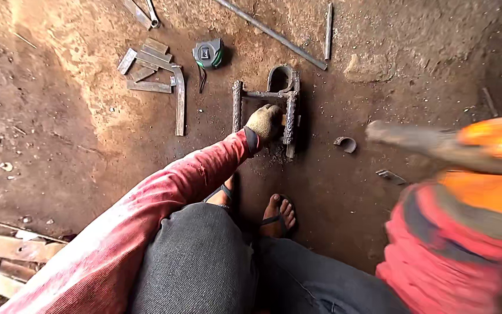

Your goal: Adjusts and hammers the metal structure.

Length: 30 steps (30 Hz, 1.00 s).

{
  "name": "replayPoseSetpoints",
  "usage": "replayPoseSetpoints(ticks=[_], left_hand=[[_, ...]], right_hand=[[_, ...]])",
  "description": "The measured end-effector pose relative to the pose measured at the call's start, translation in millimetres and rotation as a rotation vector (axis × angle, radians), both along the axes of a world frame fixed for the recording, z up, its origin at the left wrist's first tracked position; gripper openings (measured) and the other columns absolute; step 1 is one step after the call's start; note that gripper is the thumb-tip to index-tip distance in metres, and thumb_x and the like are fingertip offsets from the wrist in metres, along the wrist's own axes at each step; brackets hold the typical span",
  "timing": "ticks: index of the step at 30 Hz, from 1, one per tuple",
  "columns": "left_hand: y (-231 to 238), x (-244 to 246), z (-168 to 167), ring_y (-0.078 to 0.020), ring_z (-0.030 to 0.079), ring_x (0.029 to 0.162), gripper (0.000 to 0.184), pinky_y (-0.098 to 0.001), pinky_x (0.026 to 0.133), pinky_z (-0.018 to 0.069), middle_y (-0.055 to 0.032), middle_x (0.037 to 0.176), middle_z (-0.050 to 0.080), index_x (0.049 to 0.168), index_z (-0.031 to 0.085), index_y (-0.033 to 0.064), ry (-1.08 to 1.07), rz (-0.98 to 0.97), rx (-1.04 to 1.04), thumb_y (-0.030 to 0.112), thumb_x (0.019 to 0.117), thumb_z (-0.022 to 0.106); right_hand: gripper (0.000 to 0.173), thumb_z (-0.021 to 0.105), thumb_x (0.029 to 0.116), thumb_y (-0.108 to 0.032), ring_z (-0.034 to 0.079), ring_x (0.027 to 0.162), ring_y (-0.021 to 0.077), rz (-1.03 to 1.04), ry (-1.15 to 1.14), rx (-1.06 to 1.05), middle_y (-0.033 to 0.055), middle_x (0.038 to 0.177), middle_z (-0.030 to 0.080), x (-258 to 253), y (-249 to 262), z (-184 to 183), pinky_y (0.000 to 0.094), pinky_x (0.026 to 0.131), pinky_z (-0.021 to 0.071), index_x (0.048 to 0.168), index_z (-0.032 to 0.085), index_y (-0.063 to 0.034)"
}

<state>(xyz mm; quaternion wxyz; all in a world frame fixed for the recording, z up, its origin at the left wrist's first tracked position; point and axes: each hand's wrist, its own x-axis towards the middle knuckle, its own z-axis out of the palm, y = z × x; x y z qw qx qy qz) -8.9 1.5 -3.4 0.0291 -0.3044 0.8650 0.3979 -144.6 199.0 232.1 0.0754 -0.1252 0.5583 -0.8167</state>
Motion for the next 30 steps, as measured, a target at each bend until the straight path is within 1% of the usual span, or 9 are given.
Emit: replayPoseSetpoints(ticks=[2,3,5,7,11,14,18,22,30], left_hand=[[-2.9,-0.9,2.0,-0.0297,0.067,0.113,0.031,-0.0514,0.099,0.0541,-0.0137,0.116,0.070,0.115,0.071,0.0078,-0.007,-0.003,0.006,0.025,0.0887,0.074],[-1.8,0.3,3.3,-0.0300,0.067,0.113,0.033,-0.0521,0.099,0.0539,-0.0139,0.117,0.070,0.116,0.071,0.0081,-0.019,-0.001,0.017,0.025,0.0877,0.075],[0.3,-1.8,7.2,-0.0303,0.066,0.115,0.034,-0.0534,0.100,0.0532,-0.0136,0.120,0.069,0.117,0.070,0.0093,-0.044,-0.008,0.028,0.024,0.0875,0.076],[-5.8,-4.7,5.1,-0.0320,0.066,0.115,0.035,-0.0548,0.099,0.0535,-0.0149,0.120,0.069,0.118,0.070,0.0088,-0.018,-0.023,-0.006,0.023,0.0865,0.076],[0.1,4.5,-2.1,-0.0322,0.064,0.121,0.045,-0.0554,0.104,0.0519,-0.0153,0.128,0.067,0.128,0.067,0.0103,-0.037,-0.039,0.024,0.023,0.0866,0.077],[-5.6,-1.3,1.8,-0.0320,0.066,0.116,0.045,-0.0555,0.101,0.0532,-0.0162,0.123,0.068,0.122,0.069,0.0073,0.038,-0.024,0.029,0.023,0.0820,0.080],[-8.9,2.5,3.0,-0.0311,0.065,0.117,0.046,-0.0560,0.100,0.0527,-0.0149,0.124,0.067,0.120,0.069,0.0080,0.012,-0.020,0.075,0.024,0.0788,0.083],[-7.9,0.6,0.3,-0.0310,0.065,0.116,0.042,-0.0553,0.097,0.0545,-0.0149,0.126,0.066,0.119,0.070,0.0107,-0.001,-0.029,0.042,0.025,0.0811,0.080],[-5.5,2.0,0.2,-0.0297,0.070,0.108,0.050,-0.0593,0.095,0.0555,-0.0112,0.118,0.072,0.131,0.065,0.0154,-0.062,-0.008,0.060,0.033,0.0857,0.077]], right_hand=[[0.014,0.062,0.0897,0.001,0.067,0.072,0.0177,0.149,0.165,0.578,0.0089,0.079,0.065,23.8,15.0,-75.2,0.0344,0.069,0.0599,0.103,0.059,0.0032],[0.028,0.068,0.0911,-0.005,0.067,0.075,0.0194,0.251,0.104,0.948,0.0141,0.084,0.066,43.0,21.8,-109.8,0.0383,0.072,0.0598,0.113,0.060,0.0098],[0.035,0.069,0.0918,-0.014,0.068,0.067,0.0220,0.493,-0.223,1.399,0.0147,0.085,0.068,63.2,25.7,-159.3,0.0436,0.065,0.0609,0.120,0.061,0.0048],[0.029,0.067,0.0946,-0.015,0.063,0.051,0.0206,0.539,-0.473,1.398,0.0117,0.073,0.064,67.6,26.2,-177.0,0.0393,0.048,0.0578,0.117,0.059,0.0027],[0.032,0.068,0.0940,-0.016,0.061,0.052,0.0196,0.543,-0.588,1.486,0.0111,0.075,0.063,72.8,55.5,-190.4,0.0385,0.049,0.0565,0.119,0.058,0.0013],[0.038,0.070,0.0920,-0.020,0.068,0.065,0.0281,0.576,-0.408,1.601,0.0183,0.090,0.069,59.0,61.2,-202.3,0.0491,0.063,0.0603,0.122,0.061,0.0016],[0.044,0.071,0.0901,-0.020,0.070,0.103,0.0376,0.568,-0.178,1.703,0.0238,0.113,0.071,70.5,57.0,-203.7,0.0593,0.092,0.0548,0.127,0.063,0.0016],[0.044,0.069,0.0936,-0.021,0.066,0.115,0.0400,0.600,-0.192,1.768,0.0255,0.122,0.068,73.6,48.8,-189.1,0.0605,0.100,0.0510,0.131,0.061,0.0012],[0.046,0.068,0.0922,-0.024,0.068,0.114,0.0351,0.606,-0.196,1.779,0.0213,0.119,0.070,69.9,55.2,-201.9,0.0571,0.099,0.0522,0.131,0.061,-0.0010]])
